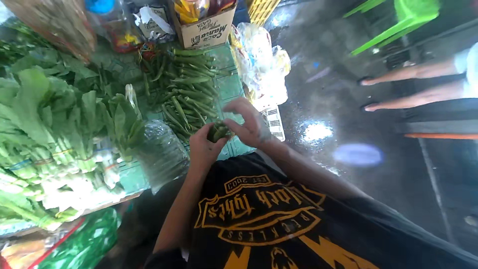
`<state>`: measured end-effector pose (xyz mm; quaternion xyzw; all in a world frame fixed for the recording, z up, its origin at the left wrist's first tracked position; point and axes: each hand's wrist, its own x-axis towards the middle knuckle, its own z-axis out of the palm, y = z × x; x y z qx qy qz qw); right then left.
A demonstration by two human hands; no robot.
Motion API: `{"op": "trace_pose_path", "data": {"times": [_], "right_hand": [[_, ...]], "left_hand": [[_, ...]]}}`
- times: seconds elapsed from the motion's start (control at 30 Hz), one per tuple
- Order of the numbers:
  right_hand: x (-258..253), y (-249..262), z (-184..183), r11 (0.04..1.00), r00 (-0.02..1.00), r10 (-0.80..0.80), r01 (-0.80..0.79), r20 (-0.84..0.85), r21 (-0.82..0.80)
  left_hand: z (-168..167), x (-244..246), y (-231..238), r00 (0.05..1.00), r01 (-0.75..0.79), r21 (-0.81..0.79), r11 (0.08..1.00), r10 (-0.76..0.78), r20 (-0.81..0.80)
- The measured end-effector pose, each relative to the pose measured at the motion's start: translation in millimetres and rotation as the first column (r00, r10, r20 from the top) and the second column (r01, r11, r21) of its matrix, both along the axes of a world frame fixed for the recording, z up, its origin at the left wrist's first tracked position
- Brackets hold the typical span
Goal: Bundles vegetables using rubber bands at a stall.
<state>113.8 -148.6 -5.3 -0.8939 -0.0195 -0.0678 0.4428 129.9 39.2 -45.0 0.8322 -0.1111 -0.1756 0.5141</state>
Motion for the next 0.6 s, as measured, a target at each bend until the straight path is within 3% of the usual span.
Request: {"op": "trace_pose_path", "data": {"times": [0.07, 0.23, 0.37, 0.43, 0.53, 0.6], "right_hand": [[-15.2, -0.4, -11.3, 0.997, 0.994, -0.075, 0.077, 0.081, -0.016], [-24.6, -3.5, -17.3, 0.998, 0.985, -0.016, 0.027, 0.17, -0.063], [-30.1, -27.1, -2.5, 1.0, 0.994, 0.021, -0.022, -0.104, -0.007], [-35.5, -45.6, -2.7, 0.995, 0.962, 0.07, -0.049, -0.265, 0.085], [-22.1, -44.3, -21.8, 0.975, 0.934, 0.207, -0.173, -0.292, 0.137], [-15.8, -41.8, -21.0, 0.966, 0.92, 0.256, -0.252, -0.298, 0.051]], "left_hand": [[1.4, -1.4, -2.2, 0.999, -0.047, -0.001, 0.999, 0.047, -0.018], [6.0, -8.1, -10.5, 0.998, -0.016, -0.023, 1.0, 0.015, -0.063], [0.7, -20.8, -32.6, 1.0, -0.025, -0.087, 0.996, 0.026, 0.007], [9.0, -28.6, -42.5, 0.997, -0.026, -0.03, 0.999, 0.028, 0.069], [17.0, -29.2, -39.6, 0.986, -0.03, 0.112, 0.993, 0.011, 0.168], [18.6, -23.3, -41.6, 0.99, -0.019, 0.157, 0.987, -0.004, 0.142]]}}
